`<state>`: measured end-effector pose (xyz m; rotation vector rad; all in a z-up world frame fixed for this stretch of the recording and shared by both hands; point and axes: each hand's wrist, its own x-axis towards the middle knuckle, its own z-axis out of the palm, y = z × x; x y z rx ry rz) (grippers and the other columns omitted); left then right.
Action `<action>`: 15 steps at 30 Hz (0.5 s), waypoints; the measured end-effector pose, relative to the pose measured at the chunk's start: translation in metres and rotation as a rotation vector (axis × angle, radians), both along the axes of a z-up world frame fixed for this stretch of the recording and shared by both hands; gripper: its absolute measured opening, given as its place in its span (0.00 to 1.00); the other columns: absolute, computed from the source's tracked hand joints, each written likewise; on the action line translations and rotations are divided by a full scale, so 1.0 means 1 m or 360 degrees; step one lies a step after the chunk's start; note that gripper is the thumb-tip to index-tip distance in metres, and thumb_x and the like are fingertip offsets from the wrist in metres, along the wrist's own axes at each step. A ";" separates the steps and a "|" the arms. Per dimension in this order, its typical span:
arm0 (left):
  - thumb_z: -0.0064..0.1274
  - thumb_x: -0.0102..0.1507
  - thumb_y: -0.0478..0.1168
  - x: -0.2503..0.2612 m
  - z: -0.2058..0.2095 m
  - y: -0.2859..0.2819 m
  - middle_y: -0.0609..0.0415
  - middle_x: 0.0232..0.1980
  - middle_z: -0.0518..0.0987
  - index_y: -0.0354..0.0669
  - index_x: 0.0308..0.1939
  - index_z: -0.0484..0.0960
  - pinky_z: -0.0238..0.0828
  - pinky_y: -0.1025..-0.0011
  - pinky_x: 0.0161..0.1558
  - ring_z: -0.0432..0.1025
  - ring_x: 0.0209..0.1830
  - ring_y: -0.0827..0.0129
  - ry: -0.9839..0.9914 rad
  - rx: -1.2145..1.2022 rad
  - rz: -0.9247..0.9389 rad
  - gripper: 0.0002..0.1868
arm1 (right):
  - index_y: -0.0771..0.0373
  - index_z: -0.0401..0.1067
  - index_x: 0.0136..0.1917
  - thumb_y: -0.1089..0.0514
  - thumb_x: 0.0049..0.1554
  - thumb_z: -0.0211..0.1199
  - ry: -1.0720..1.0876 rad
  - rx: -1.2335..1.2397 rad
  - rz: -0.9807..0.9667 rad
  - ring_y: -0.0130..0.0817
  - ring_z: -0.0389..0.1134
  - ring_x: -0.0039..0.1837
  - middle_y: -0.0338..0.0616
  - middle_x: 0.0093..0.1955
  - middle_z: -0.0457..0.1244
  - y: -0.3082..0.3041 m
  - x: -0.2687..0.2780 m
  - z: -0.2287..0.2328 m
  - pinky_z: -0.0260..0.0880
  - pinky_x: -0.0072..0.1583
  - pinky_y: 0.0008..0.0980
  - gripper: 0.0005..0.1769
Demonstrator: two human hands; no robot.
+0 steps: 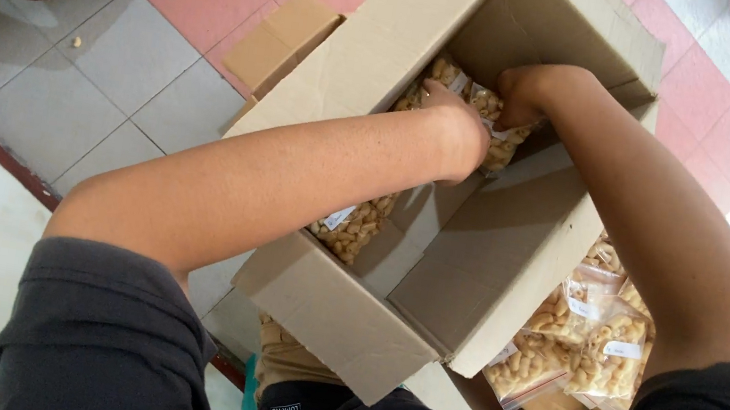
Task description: Packing small plastic bags filled with snacks into a cardboard box.
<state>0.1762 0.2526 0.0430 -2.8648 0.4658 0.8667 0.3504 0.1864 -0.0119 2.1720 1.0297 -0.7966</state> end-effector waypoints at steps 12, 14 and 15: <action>0.47 0.62 0.51 0.028 -0.057 -0.006 0.60 0.71 0.74 0.58 0.70 0.73 0.46 0.17 0.67 0.62 0.75 0.44 0.0273 0.0216 0.0034 0.30 | 0.60 0.83 0.51 0.50 0.55 0.64 -0.0242 -0.0065 0.0416 0.42 0.77 0.46 0.44 0.43 0.74 -0.007 -0.009 -0.040 0.78 0.42 0.42 0.17; 0.47 0.63 0.49 0.021 -0.048 -0.005 0.59 0.70 0.76 0.57 0.69 0.75 0.47 0.17 0.67 0.63 0.74 0.42 0.0226 0.0210 0.0006 0.28 | 0.58 0.84 0.45 0.52 0.51 0.68 -0.0401 0.0163 0.0470 0.41 0.77 0.41 0.41 0.38 0.73 0.001 -0.030 -0.013 0.76 0.37 0.40 0.11; 0.45 0.65 0.49 0.015 -0.037 -0.004 0.57 0.73 0.74 0.52 0.71 0.73 0.47 0.20 0.68 0.62 0.75 0.42 0.0290 0.0229 0.0048 0.29 | 0.57 0.84 0.45 0.52 0.50 0.69 -0.0371 0.0184 0.0471 0.42 0.77 0.42 0.43 0.38 0.74 0.004 -0.031 -0.010 0.77 0.38 0.42 0.11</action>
